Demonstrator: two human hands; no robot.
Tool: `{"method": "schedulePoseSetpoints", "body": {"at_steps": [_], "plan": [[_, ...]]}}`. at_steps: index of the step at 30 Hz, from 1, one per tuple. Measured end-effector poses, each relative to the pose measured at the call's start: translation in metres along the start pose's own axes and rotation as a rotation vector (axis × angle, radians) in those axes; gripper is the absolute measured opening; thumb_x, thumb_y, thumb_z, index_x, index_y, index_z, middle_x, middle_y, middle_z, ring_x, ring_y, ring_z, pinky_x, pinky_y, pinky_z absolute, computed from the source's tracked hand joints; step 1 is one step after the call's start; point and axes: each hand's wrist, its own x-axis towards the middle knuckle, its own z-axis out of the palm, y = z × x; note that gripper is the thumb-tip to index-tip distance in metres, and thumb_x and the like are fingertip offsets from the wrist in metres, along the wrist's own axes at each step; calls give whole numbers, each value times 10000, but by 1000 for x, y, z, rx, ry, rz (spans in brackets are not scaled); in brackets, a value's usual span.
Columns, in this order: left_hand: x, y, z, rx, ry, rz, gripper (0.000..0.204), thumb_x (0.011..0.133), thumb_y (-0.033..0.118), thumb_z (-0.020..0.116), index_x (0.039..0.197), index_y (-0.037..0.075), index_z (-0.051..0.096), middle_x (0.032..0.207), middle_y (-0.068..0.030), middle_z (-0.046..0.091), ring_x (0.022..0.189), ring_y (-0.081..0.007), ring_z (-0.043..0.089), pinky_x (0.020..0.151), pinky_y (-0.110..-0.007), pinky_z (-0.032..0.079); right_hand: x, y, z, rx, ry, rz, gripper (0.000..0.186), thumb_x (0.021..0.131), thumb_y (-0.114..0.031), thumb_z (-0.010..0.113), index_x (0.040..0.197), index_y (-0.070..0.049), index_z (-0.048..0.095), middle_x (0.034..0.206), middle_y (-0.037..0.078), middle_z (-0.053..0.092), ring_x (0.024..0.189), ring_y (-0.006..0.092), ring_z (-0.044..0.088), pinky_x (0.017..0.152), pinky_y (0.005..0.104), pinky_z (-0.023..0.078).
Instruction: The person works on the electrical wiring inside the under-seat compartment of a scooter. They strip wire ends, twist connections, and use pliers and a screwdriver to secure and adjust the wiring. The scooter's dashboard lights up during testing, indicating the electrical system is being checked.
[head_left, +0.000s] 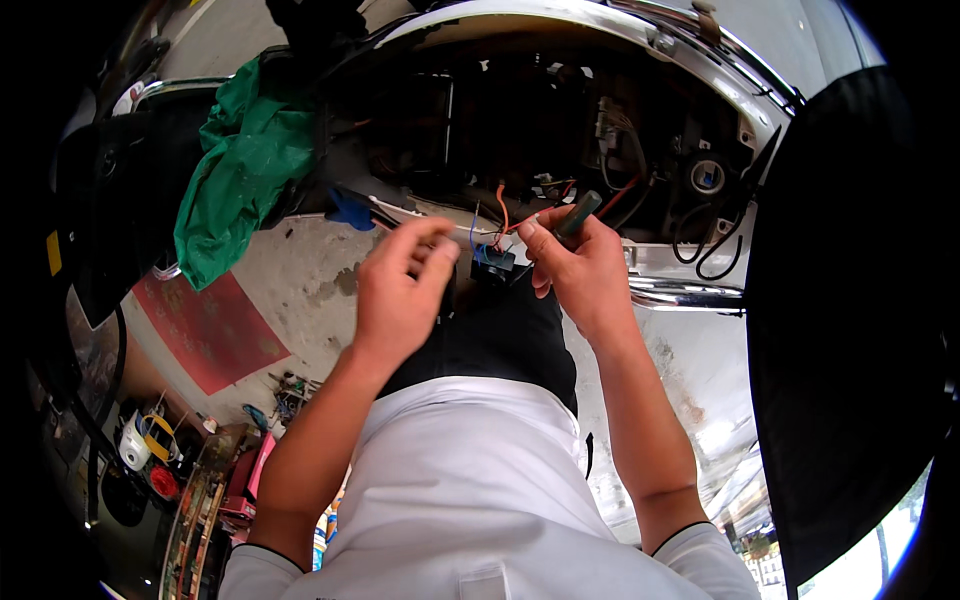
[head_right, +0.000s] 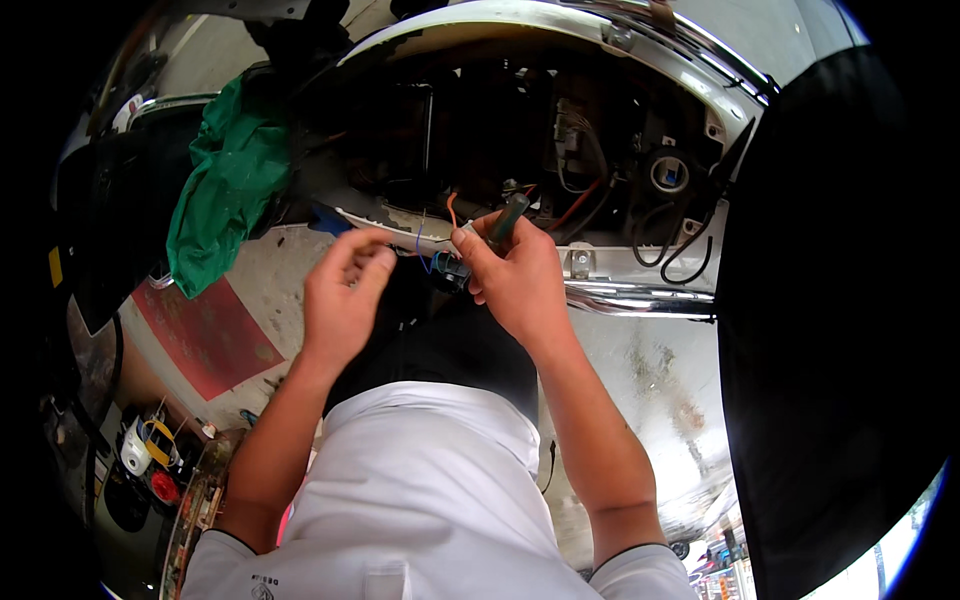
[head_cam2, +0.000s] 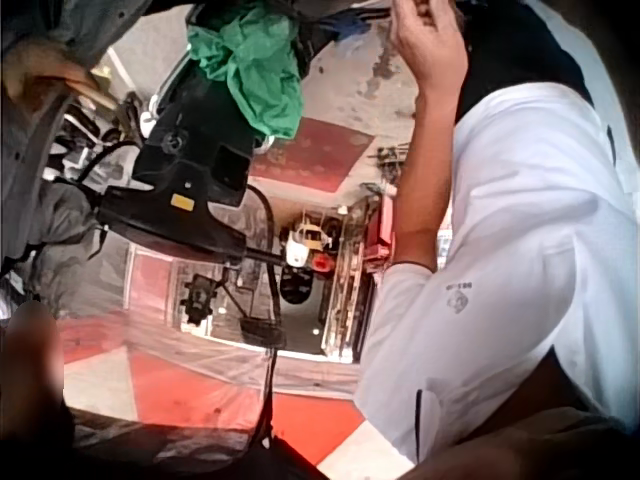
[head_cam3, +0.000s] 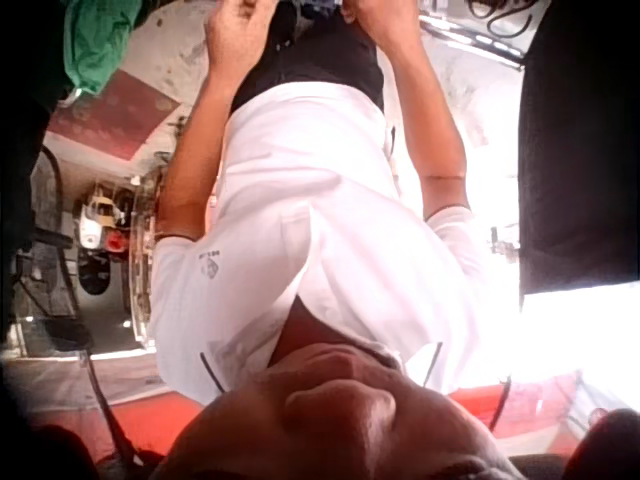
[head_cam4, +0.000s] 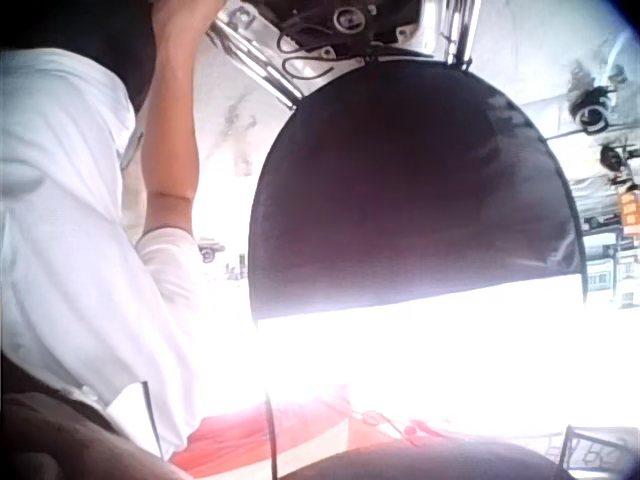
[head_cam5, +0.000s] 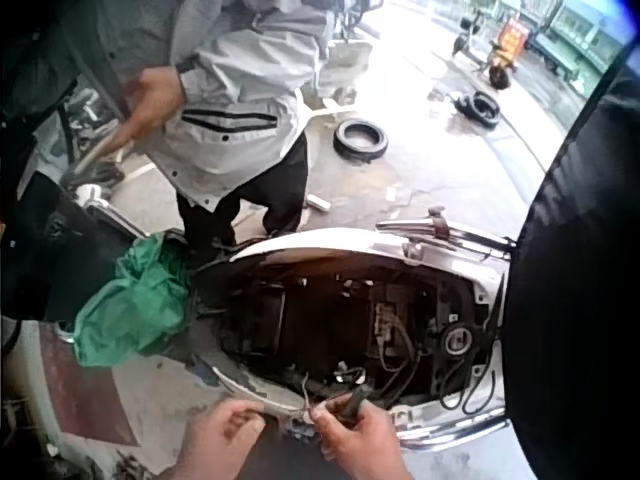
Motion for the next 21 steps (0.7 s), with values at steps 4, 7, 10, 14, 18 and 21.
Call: {"method": "schedulePoseSetpoints", "body": {"at_steps": [4,7,10,14,18,21], "plan": [[-11,3,11,-174,-106,-94,243,900,24,671,1141,16,644,952,-102,693,772,-147,672,673,-297,553,-3,-14,20,-168,-23,7,281,911,-232,723,941,26,614,678,34,611,536,81,566,468,243,443],[-6,-13,5,-232,-205,-194,349,891,-23,657,1235,0,599,1046,-86,668,868,-121,653,722,-268,554,-7,-22,37,-294,-64,-8,282,897,-232,735,937,20,616,677,36,613,545,90,556,492,253,435],[-7,-49,-3,-237,-239,-90,332,882,-39,657,1210,4,623,1088,-94,656,887,-135,654,729,-280,561,-5,-14,56,-485,-50,-137,278,898,-232,729,992,6,620,685,80,622,537,120,528,521,279,431],[-14,-71,-24,-279,-370,-203,139,889,83,639,1009,35,691,933,-116,679,804,-203,671,765,-321,522,-17,-47,124,-661,2,-314,206,943,-173,649,1051,-10,582,671,133,627,564,248,603,570,359,478],[-45,-156,-7,-543,106,-160,147,919,123,595,972,-3,649,818,-82,664,717,-164,632,685,-318,504,-8,-24,225,-921,-421,-442,211,945,-187,645,1024,1,587,761,213,655,706,374,661,653,412,513],[-68,-178,-44,-594,35,-566,184,949,155,609,1007,-15,643,842,-77,667,704,-135,618,643,-284,504,69,54,298,-1054,-531,-254,364,904,-304,653,988,46,608,878,303,657,907,476,639,781,534,497]]}}
